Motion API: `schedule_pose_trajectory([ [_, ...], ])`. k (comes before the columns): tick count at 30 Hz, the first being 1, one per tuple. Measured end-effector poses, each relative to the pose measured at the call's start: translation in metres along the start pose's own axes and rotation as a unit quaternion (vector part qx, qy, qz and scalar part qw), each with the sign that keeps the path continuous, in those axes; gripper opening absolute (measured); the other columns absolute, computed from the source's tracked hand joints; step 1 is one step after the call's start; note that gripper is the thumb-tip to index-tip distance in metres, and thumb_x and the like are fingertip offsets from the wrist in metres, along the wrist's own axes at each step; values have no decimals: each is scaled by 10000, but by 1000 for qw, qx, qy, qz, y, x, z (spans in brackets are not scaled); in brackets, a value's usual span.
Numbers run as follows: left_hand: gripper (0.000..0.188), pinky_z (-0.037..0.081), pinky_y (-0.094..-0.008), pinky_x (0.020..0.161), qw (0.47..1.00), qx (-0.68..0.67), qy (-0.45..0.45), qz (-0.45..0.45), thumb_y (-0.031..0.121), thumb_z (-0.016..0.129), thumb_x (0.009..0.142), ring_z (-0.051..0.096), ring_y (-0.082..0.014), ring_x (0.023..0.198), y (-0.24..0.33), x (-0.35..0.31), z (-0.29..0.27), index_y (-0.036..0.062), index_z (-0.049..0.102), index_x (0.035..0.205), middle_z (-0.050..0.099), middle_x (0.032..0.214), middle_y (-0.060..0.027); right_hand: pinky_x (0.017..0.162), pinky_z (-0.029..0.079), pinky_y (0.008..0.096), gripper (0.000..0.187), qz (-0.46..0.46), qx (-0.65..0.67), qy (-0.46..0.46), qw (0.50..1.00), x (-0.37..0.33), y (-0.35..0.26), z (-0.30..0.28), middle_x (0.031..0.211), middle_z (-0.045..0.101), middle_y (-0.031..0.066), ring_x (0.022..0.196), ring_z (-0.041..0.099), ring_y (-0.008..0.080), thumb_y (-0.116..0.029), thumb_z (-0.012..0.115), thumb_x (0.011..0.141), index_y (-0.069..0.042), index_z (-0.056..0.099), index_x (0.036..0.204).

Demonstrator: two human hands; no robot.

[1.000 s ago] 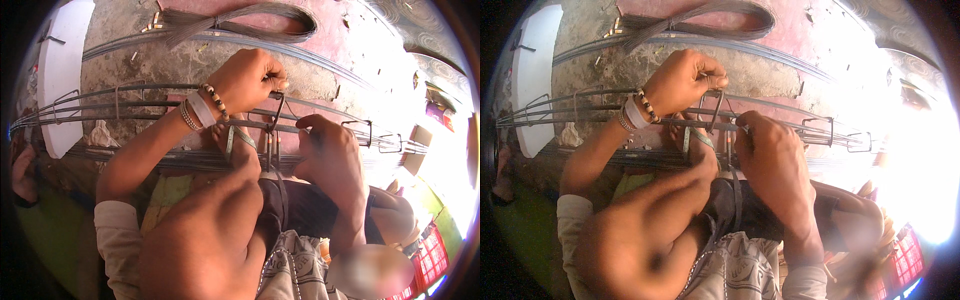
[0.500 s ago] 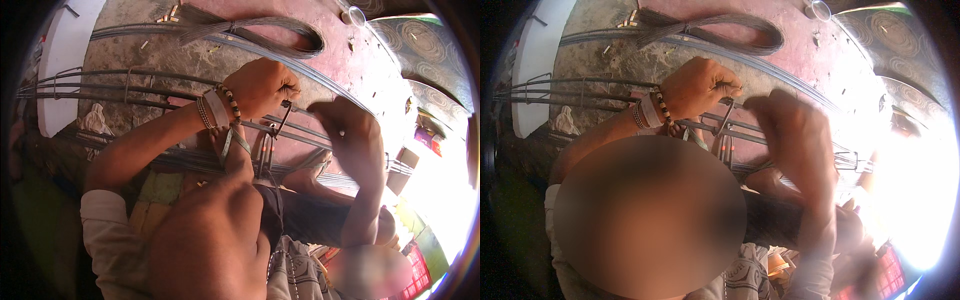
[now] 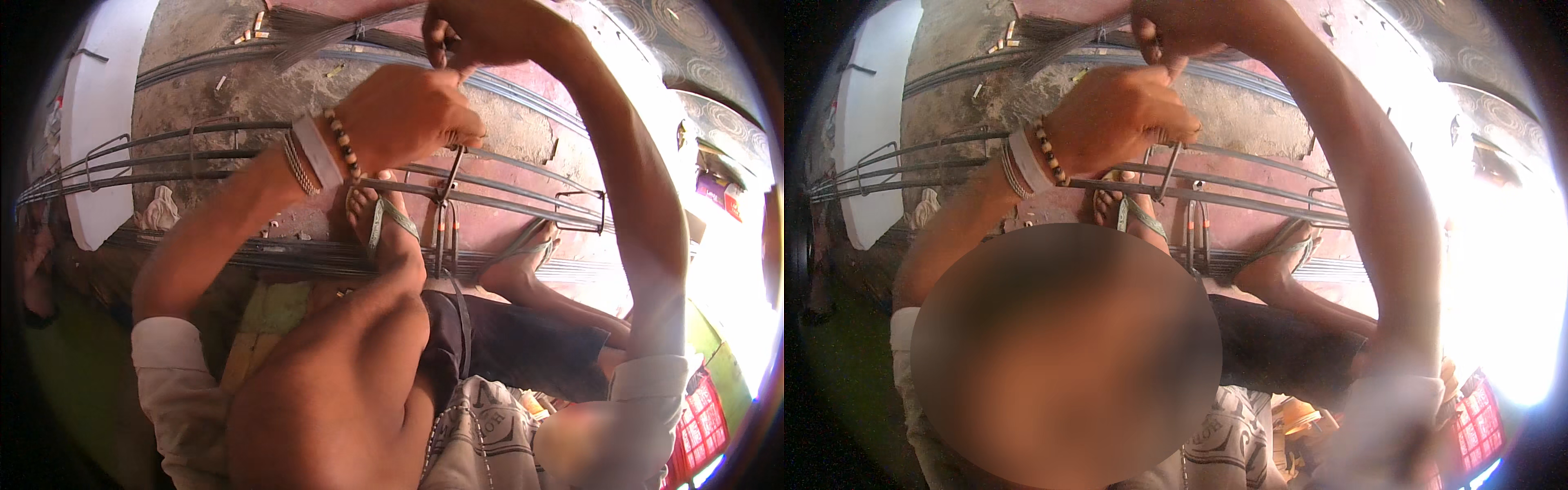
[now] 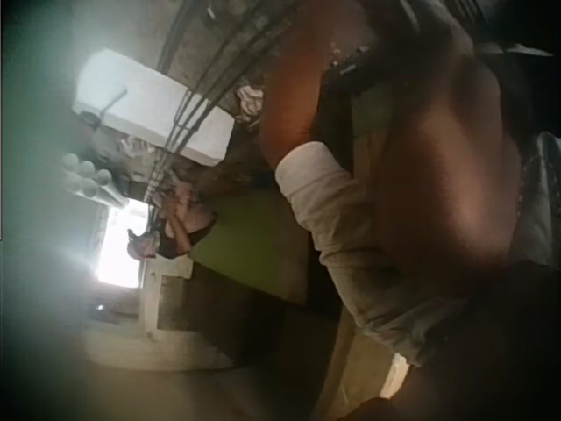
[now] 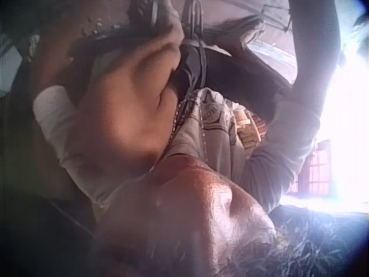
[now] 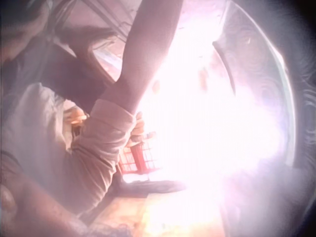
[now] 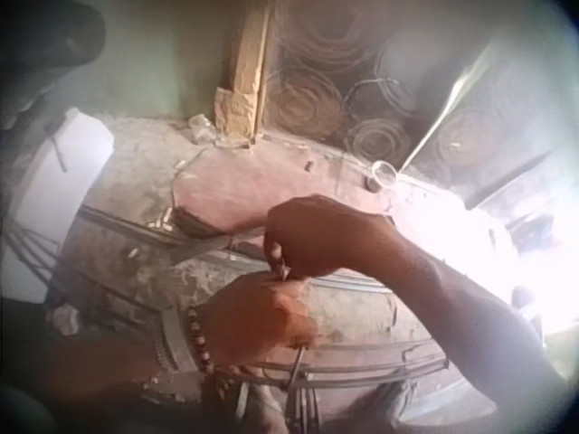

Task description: The person assembles a rebar frame by hand, using a piece of wire and a pair of pliers to secure a horizontal rebar rod to a vertical cage structure.

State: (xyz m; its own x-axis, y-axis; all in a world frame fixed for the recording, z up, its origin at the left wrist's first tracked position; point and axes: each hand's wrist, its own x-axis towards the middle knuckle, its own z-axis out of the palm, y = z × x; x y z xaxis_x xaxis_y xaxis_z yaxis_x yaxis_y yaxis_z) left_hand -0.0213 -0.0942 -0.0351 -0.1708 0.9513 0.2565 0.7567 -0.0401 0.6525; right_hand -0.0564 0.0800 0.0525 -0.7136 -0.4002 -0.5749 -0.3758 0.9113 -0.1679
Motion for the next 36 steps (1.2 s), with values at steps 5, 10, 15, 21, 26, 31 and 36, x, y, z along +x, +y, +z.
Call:
schedule_pose_trajectory([
  [5, 152, 498, -421, 750, 991, 98, -29, 89, 199, 724, 812, 609, -308, 794, 10, 39, -28, 98, 705, 699, 625, 793, -135, 872, 517, 426, 305, 48, -61, 400, 913, -67, 4, 4, 1020, 706, 67, 950, 668, 245, -278, 768, 830, -136, 710, 1094],
  [10, 362, 519, -427, 817, 956, 48, -265, -118, 320, 819, 745, 663, -316, 928, 2, 58, -24, -6, 691, 839, 666, 831, -153, 821, 527, 371, 308, 177, 131, 250, 943, -171, -45, 19, 937, 721, 67, 864, 685, 205, -255, 808, 787, -91, 715, 1031],
  [15, 411, 562, -401, 782, 852, 26, -447, -272, 277, 818, 756, 727, -270, 843, 20, 102, -27, -47, 723, 990, 738, 795, -130, 915, 516, 361, 328, 143, 440, -185, 867, -187, -111, 167, 1111, 714, 87, 1015, 678, 230, -228, 775, 822, -114, 719, 1124],
  [21, 255, 530, -416, 781, 941, 41, -336, 11, 118, 766, 791, 692, -290, 894, 13, 79, -57, 28, 675, 1011, 695, 850, -131, 1079, 389, 470, 472, -132, 32, 113, 984, -157, -134, 330, 1344, 529, 133, 1211, 550, 345, -256, 672, 894, -186, 558, 1347],
  [26, 215, 525, -424, 823, 939, 41, -340, 12, 101, 721, 810, 658, -331, 933, 23, 69, -59, 52, 661, 1011, 635, 940, -111, 1070, 406, 473, 531, -159, 82, 59, 982, -144, -123, 356, 1383, 495, 132, 1233, 537, 347, -271, 685, 878, -196, 528, 1379],
  [31, 153, 524, -428, 793, 950, 93, -243, 175, 139, 703, 816, 640, -332, 905, 3, 58, -44, 53, 654, 933, 581, 911, -111, 1060, 424, 475, 591, -176, 93, 43, 979, -132, -114, 368, 1422, 461, 130, 1254, 524, 349, -286, 698, 862, -206, 497, 1412],
  [36, 153, 518, -421, 765, 949, 118, -231, 180, 171, 690, 827, 636, -314, 865, -1, 70, -42, 35, 641, 778, 566, 870, -108, 1051, 441, 477, 653, -198, 91, 60, 974, -125, -101, 382, 1461, 427, 129, 1276, 511, 352, -301, 711, 846, -215, 466, 1445],
])
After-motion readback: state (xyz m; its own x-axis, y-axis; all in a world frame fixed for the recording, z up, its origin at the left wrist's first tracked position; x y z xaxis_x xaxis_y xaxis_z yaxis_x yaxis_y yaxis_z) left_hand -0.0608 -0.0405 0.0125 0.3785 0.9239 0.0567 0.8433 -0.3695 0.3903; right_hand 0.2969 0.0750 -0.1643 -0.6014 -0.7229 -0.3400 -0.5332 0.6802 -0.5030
